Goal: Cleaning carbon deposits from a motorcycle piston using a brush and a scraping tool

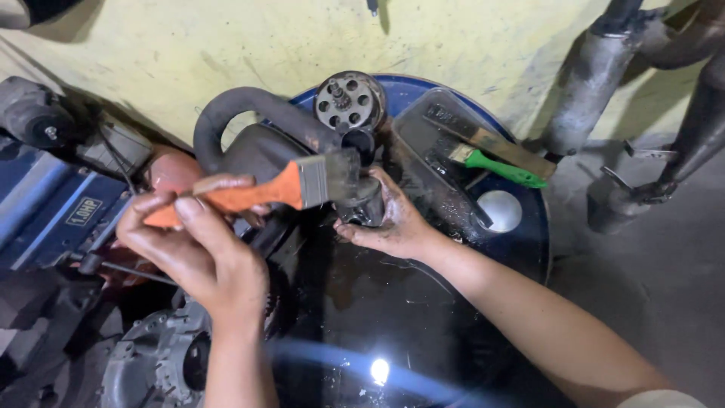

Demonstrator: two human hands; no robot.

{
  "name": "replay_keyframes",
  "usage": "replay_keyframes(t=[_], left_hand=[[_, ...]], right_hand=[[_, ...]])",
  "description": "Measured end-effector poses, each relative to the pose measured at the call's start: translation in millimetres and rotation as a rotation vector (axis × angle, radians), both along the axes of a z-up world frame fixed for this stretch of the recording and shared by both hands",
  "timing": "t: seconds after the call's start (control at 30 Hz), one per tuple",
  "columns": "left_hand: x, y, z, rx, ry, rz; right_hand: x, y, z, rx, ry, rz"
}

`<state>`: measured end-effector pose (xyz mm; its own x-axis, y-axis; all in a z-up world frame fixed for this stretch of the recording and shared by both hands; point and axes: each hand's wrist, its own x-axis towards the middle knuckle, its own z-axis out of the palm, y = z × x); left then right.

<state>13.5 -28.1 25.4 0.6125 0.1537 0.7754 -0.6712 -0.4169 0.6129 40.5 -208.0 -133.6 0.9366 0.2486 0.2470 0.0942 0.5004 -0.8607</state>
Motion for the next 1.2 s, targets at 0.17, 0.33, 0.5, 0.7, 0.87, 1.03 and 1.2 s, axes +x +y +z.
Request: replay_keyframes(t=[0.17,0.33,0.5,0.7,0.87,1.03,1.2], left_hand=[[-15.5,1.5,-22.8,-0.140,0.096,0.002],[-27.0,-5.6,-29.7,-0.200,0.113,-0.037],[-27.9,8.4,-33.0,-0.119,0.070,0.024],[-22.0,0.7,-47.8,-0.037,0.001,-0.022],[-18.4,18.1,-41.4,-0.050,0.035,0.057],[-22.2,3.6,-44.9,-0.091,0.032,0.118],[-14.9,10.7,-43.8,-0.015,-0.015,0.041]], right_hand=[[1.5,1.9,-8.8,0.001,-0.037,-0.017],[2.4,3.0,-23.6,-0.023,-0.026,-0.044],[1.1,3.5,-12.5,0.007,-0.088,0.000],[-0.8,-3.2,19.5,-0.102,-0.096,-0.027],[-1.7,-4.0,23.6,-0.137,-0.061,-0.031],[0.8,-3.9,16.0,-0.086,-0.041,0.003],[-2.8,-3.8,17.7,-0.129,0.033,-0.043]])
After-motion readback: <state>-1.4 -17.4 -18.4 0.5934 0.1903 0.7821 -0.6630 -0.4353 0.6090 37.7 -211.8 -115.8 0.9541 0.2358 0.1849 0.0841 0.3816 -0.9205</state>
